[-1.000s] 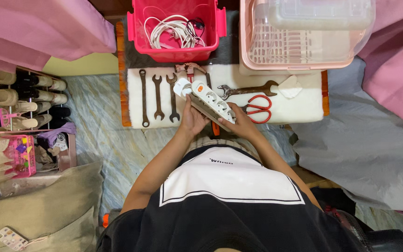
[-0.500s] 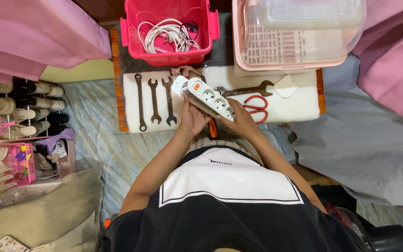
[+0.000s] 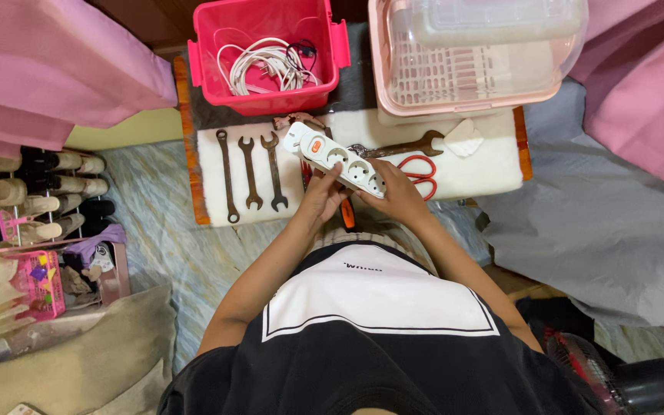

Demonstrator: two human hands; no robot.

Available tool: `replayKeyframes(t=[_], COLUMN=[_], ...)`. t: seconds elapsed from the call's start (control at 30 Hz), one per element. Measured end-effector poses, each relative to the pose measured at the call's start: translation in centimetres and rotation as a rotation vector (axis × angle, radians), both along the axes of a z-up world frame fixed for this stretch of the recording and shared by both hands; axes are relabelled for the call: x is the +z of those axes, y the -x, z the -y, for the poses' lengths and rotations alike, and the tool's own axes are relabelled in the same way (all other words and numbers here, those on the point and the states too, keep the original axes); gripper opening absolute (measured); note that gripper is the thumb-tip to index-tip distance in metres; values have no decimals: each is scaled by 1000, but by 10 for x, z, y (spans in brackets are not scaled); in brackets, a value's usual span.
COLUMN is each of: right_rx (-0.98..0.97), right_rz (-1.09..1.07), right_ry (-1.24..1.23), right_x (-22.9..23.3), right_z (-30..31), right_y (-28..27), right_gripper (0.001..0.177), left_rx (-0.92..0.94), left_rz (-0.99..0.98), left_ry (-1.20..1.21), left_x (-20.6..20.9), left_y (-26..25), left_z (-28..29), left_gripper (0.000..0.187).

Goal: The person removes a power strip, earphones, and multiple cables from a pink storage bin, places them on a small table with tools, then returns them to the bin and closes the lid. The person also briefly handles a pink cable organizer and a white cable before closing the bin.

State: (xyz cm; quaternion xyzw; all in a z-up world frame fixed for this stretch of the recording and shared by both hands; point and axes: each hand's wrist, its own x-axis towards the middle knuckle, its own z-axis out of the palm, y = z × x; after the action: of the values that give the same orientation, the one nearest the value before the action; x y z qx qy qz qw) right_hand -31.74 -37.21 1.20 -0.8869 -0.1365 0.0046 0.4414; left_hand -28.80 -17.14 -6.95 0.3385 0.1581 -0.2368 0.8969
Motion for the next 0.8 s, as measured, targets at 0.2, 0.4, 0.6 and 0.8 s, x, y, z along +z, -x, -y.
replayKeyframes(t=[0.2,0.4,0.6,0.8], right_rx=[-49,-146,-311,-504], right_rz=[56,47,5,37], right_ry=[19,14,103,69], right_x=[2,-10,-42,-66], right_z=[10,38,85,146], right_y=[9,23,49,80], right_gripper=[66,74,71,69], left_rx=[-72,-173,-432,-698], left_rz=[0,13,48,634], left_ry=[-56,-54,-228,-411], left_x=[10,2,-11,-48], left_y=[-1,-2,2,-14], left_z=[18,56,102,154], left_gripper=[68,67,68,86])
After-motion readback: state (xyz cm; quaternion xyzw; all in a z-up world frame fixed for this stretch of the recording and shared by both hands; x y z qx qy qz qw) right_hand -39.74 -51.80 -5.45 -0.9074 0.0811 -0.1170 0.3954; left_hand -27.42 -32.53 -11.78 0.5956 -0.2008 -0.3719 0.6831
